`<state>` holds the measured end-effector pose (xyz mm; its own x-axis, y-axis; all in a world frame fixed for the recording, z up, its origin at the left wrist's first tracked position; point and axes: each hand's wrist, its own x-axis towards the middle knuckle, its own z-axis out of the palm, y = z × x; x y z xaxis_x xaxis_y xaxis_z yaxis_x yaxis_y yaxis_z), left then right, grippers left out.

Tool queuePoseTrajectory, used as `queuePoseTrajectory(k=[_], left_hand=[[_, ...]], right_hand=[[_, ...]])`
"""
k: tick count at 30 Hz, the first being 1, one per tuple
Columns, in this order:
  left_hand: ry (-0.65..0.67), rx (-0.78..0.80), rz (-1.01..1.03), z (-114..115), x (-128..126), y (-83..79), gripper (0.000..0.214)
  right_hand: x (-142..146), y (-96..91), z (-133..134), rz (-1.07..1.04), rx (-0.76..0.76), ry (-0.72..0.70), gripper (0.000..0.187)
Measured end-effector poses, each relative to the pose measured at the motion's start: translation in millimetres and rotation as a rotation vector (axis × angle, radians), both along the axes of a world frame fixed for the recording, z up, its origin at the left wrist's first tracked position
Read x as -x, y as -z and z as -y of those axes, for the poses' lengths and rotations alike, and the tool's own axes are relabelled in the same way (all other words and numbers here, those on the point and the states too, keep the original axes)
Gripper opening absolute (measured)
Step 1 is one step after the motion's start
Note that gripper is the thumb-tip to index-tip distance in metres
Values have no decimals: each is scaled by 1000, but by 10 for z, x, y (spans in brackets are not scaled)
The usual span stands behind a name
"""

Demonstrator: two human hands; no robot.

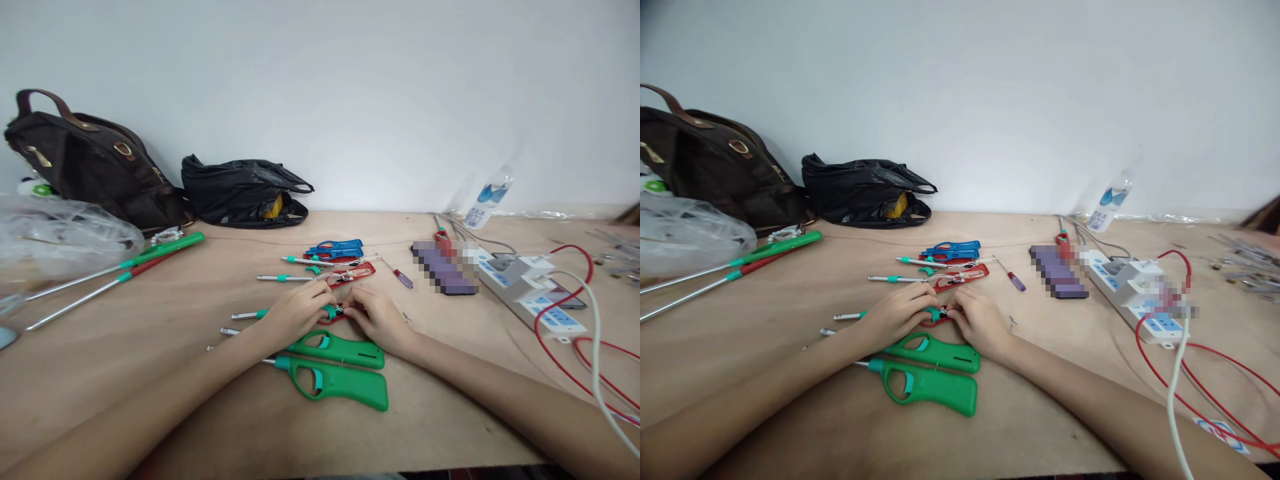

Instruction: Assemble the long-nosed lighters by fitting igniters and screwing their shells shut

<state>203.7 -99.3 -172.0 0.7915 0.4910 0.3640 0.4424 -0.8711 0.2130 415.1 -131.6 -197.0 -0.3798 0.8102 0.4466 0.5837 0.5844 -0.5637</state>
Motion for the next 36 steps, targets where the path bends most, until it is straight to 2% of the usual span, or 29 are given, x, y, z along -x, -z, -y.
queuePoseTrajectory(k=[8, 22, 36], left_hand=[[-15, 12, -1, 12, 8, -8, 17], [6, -137, -72, -9, 5, 22, 20], [44, -137, -176, 10, 43, -7, 18]], right_hand=[[-6, -5, 9, -2, 4, 5, 15], [-4, -55, 15, 60, -9, -9, 16], [-2, -77, 24, 66, -6, -18, 17]])
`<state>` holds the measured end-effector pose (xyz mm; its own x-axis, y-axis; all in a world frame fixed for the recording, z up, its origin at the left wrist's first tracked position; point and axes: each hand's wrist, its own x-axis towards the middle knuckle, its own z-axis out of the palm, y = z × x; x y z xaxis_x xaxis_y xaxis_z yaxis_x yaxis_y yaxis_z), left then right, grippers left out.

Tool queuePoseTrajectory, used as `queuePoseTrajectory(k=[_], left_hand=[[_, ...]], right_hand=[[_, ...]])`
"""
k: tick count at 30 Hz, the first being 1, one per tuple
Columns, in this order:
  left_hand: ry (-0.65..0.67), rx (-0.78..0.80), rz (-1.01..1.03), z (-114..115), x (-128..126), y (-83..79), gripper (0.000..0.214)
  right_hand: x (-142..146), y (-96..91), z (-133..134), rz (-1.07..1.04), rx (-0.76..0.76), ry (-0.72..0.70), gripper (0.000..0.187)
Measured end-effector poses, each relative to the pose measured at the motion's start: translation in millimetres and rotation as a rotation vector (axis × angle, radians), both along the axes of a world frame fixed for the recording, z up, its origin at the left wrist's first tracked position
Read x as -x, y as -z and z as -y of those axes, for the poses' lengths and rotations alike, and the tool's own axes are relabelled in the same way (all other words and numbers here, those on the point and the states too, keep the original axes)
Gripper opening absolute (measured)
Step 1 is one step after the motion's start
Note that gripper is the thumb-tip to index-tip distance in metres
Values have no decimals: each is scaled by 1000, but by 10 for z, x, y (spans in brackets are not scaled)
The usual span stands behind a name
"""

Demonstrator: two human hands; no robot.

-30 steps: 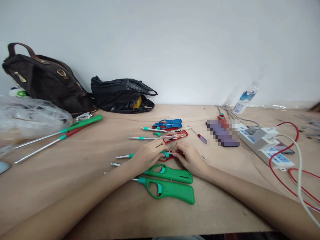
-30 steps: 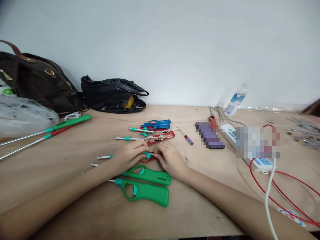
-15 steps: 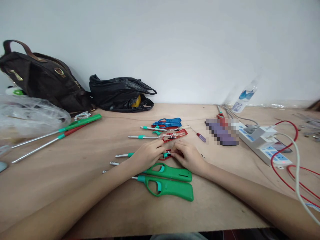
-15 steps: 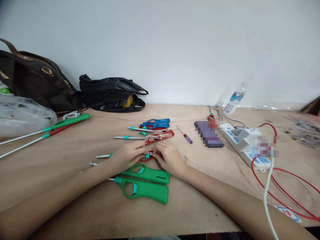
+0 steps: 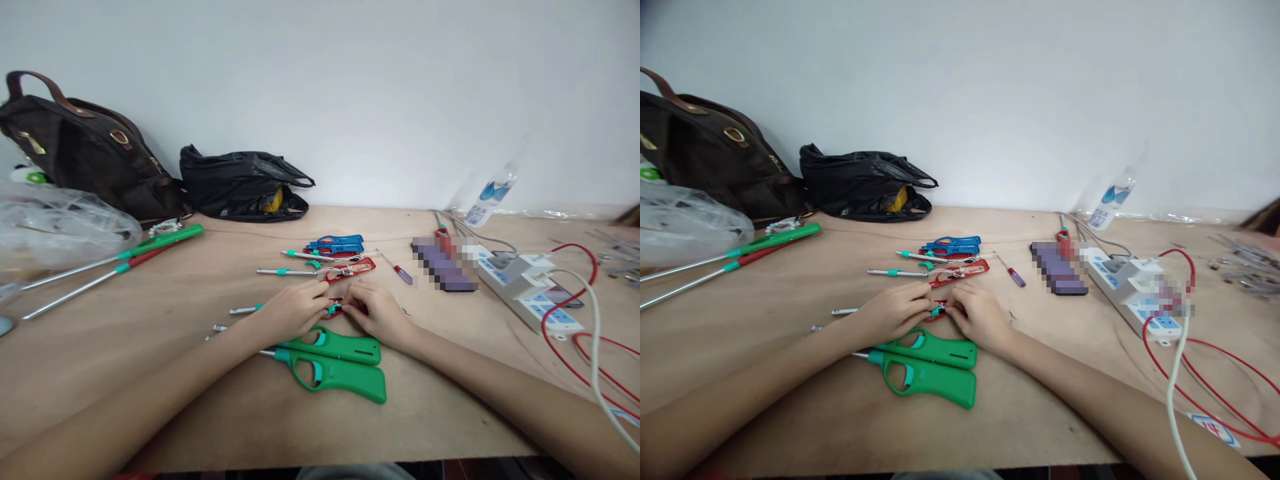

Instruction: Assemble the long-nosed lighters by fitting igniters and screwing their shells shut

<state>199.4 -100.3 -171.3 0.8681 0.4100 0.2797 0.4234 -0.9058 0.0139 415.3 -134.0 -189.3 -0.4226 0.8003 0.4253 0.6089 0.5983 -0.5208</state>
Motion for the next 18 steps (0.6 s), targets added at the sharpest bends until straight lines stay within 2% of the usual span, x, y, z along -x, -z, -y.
queuePoseTrajectory(k=[7, 18], left_hand=[[7, 56, 80, 16, -31, -14, 21], [-34, 237, 159, 20, -60, -60, 8]], right_hand=[[3, -4, -5, 0, 2, 7, 19], [-8, 0, -18, -2, 10, -17, 17]])
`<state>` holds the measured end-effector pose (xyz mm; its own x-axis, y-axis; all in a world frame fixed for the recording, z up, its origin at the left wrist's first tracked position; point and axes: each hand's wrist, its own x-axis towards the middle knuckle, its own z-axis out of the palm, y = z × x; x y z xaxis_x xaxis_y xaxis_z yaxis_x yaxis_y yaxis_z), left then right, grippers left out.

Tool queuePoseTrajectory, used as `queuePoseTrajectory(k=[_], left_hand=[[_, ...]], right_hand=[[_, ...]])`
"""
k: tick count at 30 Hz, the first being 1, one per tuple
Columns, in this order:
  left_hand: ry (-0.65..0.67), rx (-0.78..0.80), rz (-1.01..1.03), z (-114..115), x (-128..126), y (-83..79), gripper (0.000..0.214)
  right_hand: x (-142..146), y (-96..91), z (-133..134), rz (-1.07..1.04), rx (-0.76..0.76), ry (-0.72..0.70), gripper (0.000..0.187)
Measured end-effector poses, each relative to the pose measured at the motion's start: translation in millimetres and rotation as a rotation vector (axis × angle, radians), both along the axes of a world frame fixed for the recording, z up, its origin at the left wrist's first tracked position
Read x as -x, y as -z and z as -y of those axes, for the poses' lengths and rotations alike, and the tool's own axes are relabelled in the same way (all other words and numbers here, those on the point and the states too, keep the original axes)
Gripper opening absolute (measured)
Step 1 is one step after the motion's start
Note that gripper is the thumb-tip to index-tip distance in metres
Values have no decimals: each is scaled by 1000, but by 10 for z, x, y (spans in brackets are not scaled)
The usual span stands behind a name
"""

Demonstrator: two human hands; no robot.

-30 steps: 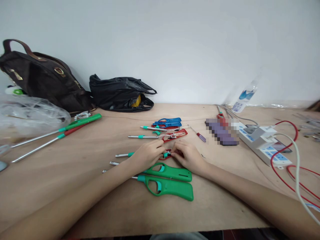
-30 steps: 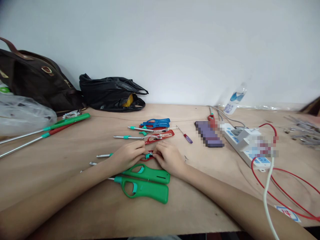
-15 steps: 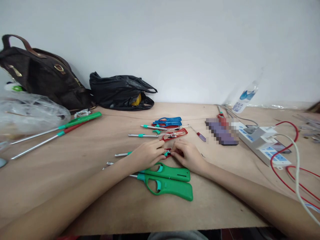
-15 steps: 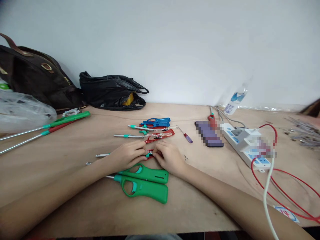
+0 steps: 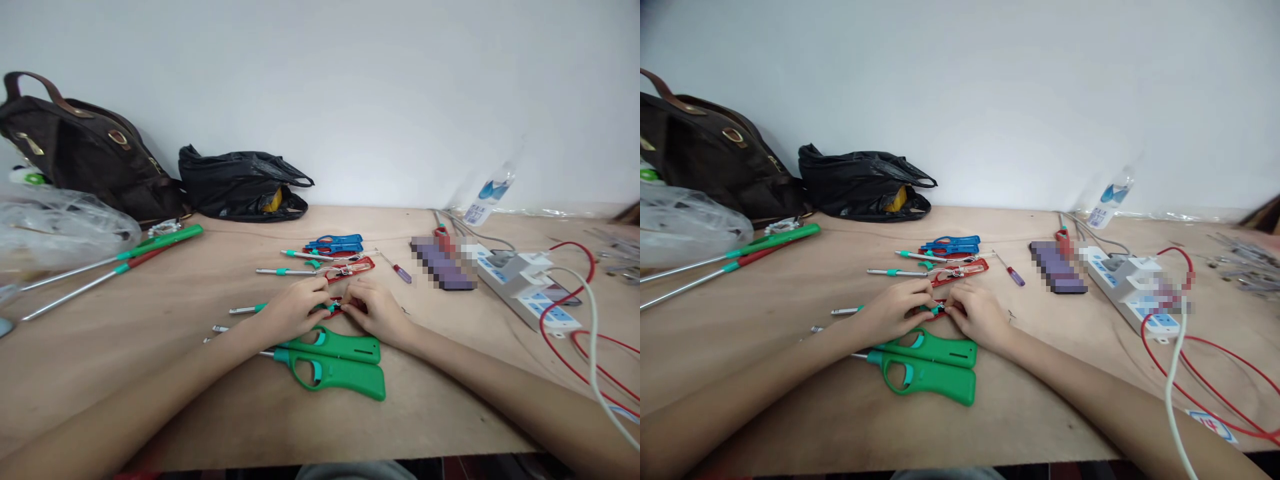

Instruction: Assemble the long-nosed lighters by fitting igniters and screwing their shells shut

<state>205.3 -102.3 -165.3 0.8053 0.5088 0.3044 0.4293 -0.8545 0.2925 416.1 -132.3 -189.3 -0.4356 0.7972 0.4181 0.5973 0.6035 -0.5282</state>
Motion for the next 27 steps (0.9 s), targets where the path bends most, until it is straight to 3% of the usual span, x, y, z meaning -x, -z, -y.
queuePoseTrajectory(k=[9, 16, 27], left_hand=[[61, 99, 78, -66, 48, 12, 27], [37, 137, 223, -102, 26, 62, 24], [43, 103, 261, -120, 29, 95, 19]], right_hand=[[7, 7, -1, -2, 7, 4, 15], [1, 39, -4, -23, -30, 12, 14], [-3, 71, -5, -29, -70, 20, 14]])
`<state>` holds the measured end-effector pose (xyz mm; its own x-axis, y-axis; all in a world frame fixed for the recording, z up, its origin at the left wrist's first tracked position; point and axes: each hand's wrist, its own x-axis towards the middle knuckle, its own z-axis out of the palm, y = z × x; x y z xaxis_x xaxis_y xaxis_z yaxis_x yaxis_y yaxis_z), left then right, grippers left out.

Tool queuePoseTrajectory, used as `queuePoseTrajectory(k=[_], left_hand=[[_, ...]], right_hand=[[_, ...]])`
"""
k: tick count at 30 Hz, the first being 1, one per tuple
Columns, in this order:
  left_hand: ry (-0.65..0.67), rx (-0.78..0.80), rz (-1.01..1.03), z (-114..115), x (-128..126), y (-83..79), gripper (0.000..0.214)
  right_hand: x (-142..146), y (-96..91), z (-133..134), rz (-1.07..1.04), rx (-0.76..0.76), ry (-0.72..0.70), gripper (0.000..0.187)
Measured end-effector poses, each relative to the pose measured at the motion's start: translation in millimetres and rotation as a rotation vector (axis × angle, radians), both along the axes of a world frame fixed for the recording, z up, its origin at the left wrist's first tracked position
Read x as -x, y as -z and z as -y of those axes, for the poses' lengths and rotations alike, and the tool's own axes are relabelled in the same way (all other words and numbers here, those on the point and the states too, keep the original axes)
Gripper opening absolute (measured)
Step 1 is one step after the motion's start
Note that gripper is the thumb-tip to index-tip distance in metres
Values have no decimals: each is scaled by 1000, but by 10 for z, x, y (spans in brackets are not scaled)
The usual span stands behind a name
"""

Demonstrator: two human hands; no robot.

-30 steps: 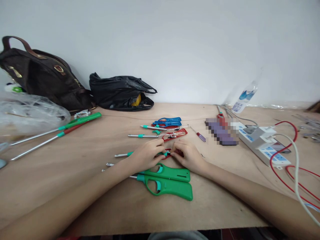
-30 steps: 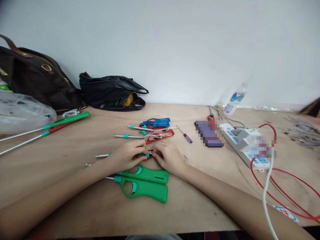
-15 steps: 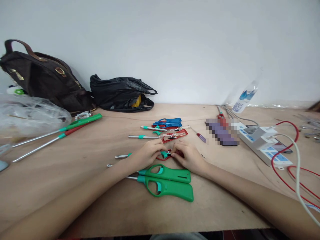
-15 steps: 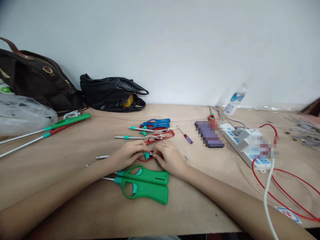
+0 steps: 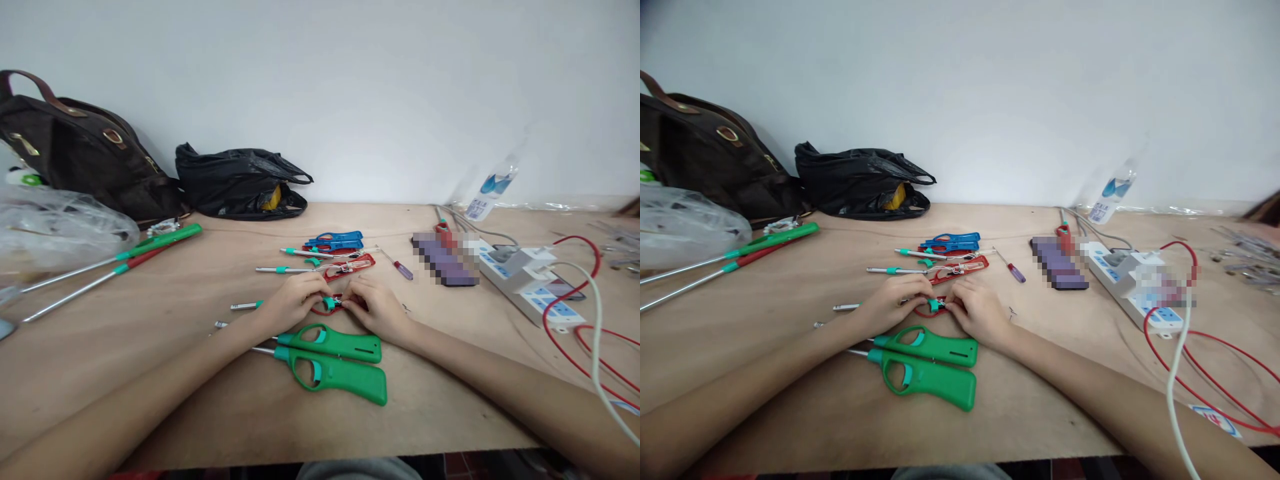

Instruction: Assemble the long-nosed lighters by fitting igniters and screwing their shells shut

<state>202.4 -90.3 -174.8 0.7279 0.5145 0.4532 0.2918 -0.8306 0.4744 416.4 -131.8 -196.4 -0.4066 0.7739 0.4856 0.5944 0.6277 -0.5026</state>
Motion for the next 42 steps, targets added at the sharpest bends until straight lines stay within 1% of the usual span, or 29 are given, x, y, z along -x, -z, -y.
queuePoseTrajectory(k=[6, 13, 18, 22, 26, 28, 30, 35, 42], left_hand=[[-25, 42, -19, 6, 4, -56, 16], [-52, 114, 21, -18, -2, -72, 15], [-55, 135, -10, -43, 22, -96, 17], [-62, 92, -47, -52, 91, -177, 13], [-75, -20, -217, -56, 148, -239, 9], [-82, -52, -282, -57, 150, -235, 9], [-81, -55, -303, -60, 139, -211, 9], [-66, -1, -269, -66, 111, -152, 14], [-89, 21, -245, -59, 105, -120, 11]], right_hand=[[-7, -13, 2, 4, 30, -4, 13], [4, -29, 12, 12, 14, 4, 14], [7, -22, 6, 12, 9, 13, 16], [9, -24, 5, 18, -10, 16, 16], [18, -34, 9, 36, -22, 27, 17], [20, -34, 10, 50, -26, 35, 18], [19, -28, 8, 49, -33, 43, 18], [2, 3, -5, 44, -34, 33, 14], [-1, 0, -6, 52, 9, 35, 13]])
